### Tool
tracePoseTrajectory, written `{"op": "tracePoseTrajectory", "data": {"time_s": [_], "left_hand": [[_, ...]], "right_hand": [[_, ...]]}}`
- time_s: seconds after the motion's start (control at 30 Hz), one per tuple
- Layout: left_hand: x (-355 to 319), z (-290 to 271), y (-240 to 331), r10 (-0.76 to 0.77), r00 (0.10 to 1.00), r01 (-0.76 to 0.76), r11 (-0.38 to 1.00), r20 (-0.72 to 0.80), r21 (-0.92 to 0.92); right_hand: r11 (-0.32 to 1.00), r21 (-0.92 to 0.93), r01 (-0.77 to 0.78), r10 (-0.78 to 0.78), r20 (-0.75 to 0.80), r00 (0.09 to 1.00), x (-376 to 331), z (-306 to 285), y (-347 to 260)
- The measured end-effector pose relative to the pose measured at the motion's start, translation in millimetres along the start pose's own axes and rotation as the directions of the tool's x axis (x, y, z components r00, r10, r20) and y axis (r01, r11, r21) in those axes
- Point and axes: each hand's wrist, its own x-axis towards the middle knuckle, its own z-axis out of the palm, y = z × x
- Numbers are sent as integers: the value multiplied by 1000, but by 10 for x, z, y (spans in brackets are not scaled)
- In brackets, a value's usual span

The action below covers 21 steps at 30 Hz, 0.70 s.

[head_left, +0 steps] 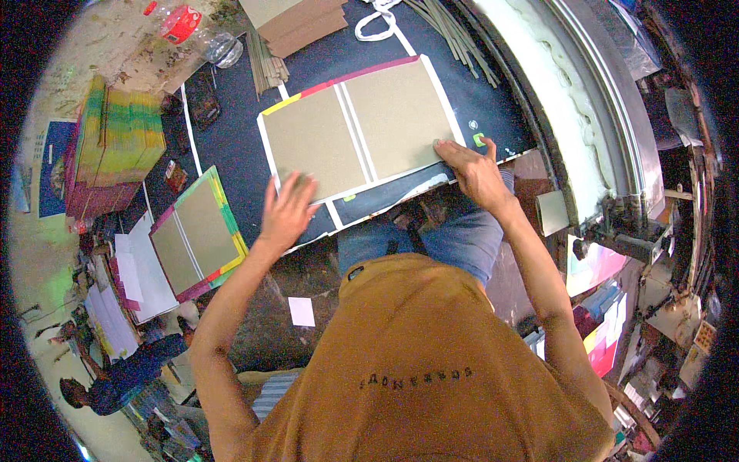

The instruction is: The person applies adhesive to a printed sheet using a roller machine, aligns two cardboard panels onto it by hand, and folds the edges over to assemble book covers.

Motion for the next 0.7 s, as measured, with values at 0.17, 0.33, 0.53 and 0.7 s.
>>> {"op": "tracePoseTrajectory", "data": {"time_s": [0.17,0.33,0.53,0.7], "left_hand": [[1413,66,1065,-108,991,89,974,-82,-207],[1884,226,1231,-181,983,179,967,6,-183],[1981,351,1124,-217,966,178,951,-137,-252],[2030,392,1051,-308,933,205,881,-187,-427]], "right_hand": [[996,16,-86,85,41,995,42,-64,-24],[989,35,-145,149,-125,981,144,117,-387],[992,-15,-128,122,-211,970,639,533,-352],[994,15,-109,109,-242,964,1035,452,-273]]}}
